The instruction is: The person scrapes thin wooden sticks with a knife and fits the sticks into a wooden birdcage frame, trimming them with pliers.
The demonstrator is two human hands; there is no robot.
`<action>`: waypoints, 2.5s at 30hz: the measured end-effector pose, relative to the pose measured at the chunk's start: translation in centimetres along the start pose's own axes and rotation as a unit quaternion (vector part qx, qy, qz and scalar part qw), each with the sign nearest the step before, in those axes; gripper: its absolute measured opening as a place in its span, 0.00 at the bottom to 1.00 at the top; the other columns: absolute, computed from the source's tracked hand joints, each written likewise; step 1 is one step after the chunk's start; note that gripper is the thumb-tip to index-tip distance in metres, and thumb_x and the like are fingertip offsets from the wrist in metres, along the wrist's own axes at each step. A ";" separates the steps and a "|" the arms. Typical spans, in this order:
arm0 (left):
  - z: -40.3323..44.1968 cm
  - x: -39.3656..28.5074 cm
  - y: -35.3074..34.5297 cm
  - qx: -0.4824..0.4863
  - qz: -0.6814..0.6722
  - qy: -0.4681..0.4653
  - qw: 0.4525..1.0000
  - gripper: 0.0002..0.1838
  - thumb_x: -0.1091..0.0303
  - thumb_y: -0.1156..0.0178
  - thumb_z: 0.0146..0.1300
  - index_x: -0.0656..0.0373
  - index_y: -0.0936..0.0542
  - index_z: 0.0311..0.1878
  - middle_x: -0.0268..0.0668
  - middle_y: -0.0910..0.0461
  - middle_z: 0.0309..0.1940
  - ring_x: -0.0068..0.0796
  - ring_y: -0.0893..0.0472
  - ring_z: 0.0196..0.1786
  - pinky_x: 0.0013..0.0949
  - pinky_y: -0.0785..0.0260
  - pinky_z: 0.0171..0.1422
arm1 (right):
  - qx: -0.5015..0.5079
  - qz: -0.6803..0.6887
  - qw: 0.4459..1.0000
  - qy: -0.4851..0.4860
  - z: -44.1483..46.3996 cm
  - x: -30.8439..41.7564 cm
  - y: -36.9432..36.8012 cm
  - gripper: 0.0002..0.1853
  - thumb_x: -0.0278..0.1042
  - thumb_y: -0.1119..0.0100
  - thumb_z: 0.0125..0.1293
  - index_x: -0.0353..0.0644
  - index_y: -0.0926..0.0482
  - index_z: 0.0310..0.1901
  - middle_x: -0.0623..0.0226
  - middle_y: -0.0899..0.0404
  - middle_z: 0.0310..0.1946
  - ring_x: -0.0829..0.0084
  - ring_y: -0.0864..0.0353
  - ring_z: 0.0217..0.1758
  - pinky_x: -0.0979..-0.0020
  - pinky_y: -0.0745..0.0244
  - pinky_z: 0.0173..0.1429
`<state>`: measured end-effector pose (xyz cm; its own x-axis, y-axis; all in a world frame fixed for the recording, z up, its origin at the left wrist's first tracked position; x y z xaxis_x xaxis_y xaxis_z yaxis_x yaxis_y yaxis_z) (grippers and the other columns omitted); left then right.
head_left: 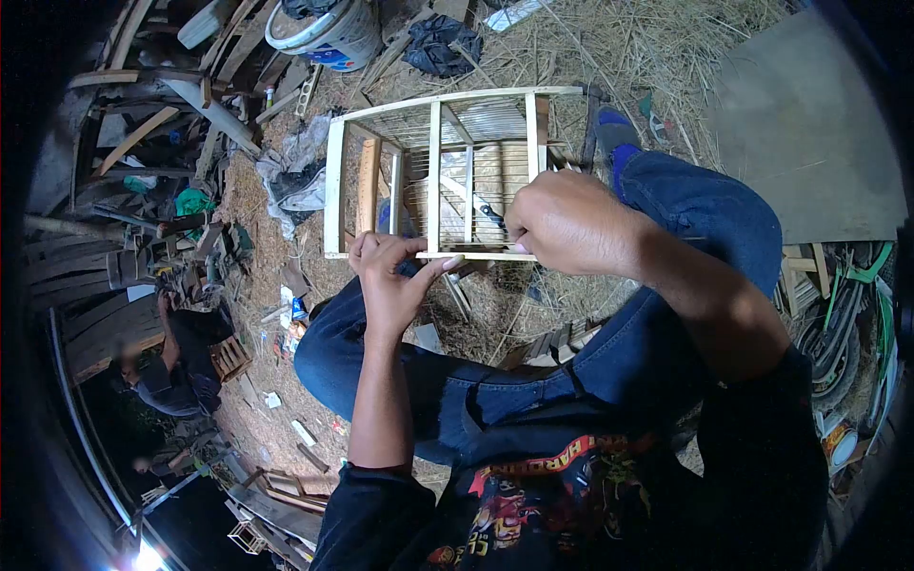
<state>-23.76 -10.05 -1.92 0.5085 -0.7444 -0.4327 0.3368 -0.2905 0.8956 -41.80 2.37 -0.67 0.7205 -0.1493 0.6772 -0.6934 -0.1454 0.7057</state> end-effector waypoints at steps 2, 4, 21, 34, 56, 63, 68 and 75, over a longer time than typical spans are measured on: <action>0.0 0.0 0.0 -0.001 0.002 0.000 1.000 0.21 0.53 0.14 0.43 0.55 0.08 0.37 0.31 0.18 0.33 0.33 0.22 0.48 0.45 0.46 0.74 | 0.008 0.007 1.000 -0.002 -0.1 0.2 0.1 0.06 0.24 0.36 0.58 0.36 0.10 0.35 0.46 0.13 0.31 0.48 0.09 0.40 0.50 0.15 0.46; 0.0 0.0 0.1 -0.002 0.000 0.004 1.000 0.21 0.52 0.14 0.43 0.55 0.08 0.37 0.31 0.18 0.33 0.33 0.22 0.48 0.45 0.46 0.73 | 0.005 0.010 1.000 0.001 -0.1 0.1 0.0 0.07 0.24 0.36 0.58 0.36 0.10 0.35 0.46 0.13 0.31 0.48 0.09 0.40 0.50 0.15 0.46; 0.2 -0.7 0.3 -0.005 -0.001 -0.005 1.000 0.21 0.52 0.15 0.44 0.55 0.08 0.36 0.31 0.17 0.31 0.33 0.22 0.45 0.44 0.45 0.69 | 0.000 0.023 1.000 0.018 -0.2 0.6 0.1 0.07 0.23 0.38 0.57 0.36 0.11 0.33 0.46 0.13 0.31 0.48 0.09 0.40 0.49 0.16 0.47; 0.2 -0.7 0.3 0.005 -0.006 0.009 1.000 0.21 0.51 0.16 0.46 0.56 0.09 0.36 0.32 0.15 0.32 0.34 0.21 0.48 0.48 0.46 0.75 | -0.013 -0.087 0.996 0.011 0.6 0.6 -1.6 0.06 0.23 0.34 0.52 0.30 0.12 0.31 0.45 0.13 0.27 0.48 0.08 0.35 0.52 0.13 0.39; 0.1 0.6 4.7 -0.158 -0.049 -0.040 0.985 0.13 0.64 0.22 0.59 0.59 0.11 0.44 0.39 0.16 0.42 0.40 0.21 0.51 0.42 0.33 0.62 | -0.006 -0.090 0.994 0.060 1.9 0.3 -3.4 0.06 0.27 0.33 0.56 0.34 0.12 0.32 0.48 0.12 0.31 0.49 0.09 0.39 0.51 0.15 0.43; 2.4 6.4 8.9 -0.188 0.060 0.023 0.980 0.13 0.62 0.32 0.71 0.61 0.12 0.50 0.46 0.15 0.47 0.44 0.21 0.55 0.44 0.32 0.64 | 0.010 -0.053 0.999 0.009 2.1 1.2 -3.6 0.11 0.39 0.38 0.73 0.42 0.13 0.37 0.57 0.12 0.34 0.54 0.12 0.46 0.49 0.21 0.53; 3.3 11.6 5.7 -0.087 -0.069 0.195 0.975 0.23 0.53 0.45 0.81 0.67 0.15 0.55 0.54 0.14 0.44 0.51 0.15 0.47 0.45 0.26 0.55 | -0.031 -0.070 0.997 0.009 2.4 1.7 -3.9 0.15 0.42 0.42 0.77 0.38 0.16 0.40 0.56 0.13 0.36 0.55 0.12 0.44 0.51 0.19 0.52; 2.7 13.4 4.0 -0.061 -0.063 0.230 0.969 0.23 0.51 0.49 0.82 0.66 0.18 0.50 0.55 0.17 0.32 0.52 0.15 0.37 0.50 0.26 0.44 | -0.058 -0.069 0.996 0.025 2.7 2.2 -4.3 0.13 0.39 0.40 0.75 0.38 0.17 0.38 0.57 0.15 0.33 0.57 0.13 0.42 0.52 0.18 0.50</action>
<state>-17.81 -22.80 -3.86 0.7477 -0.3521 -0.5630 0.4960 -0.2677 0.8260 -37.30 0.00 -2.80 0.8102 -0.0866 0.5797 -0.5846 -0.0469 0.8100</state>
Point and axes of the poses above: each hand's wrist, its own z-axis towards the middle knuckle, its own y-axis out of the back of the hand, x = y × z, the point moved 9 cm from there along z, towards the middle knuckle
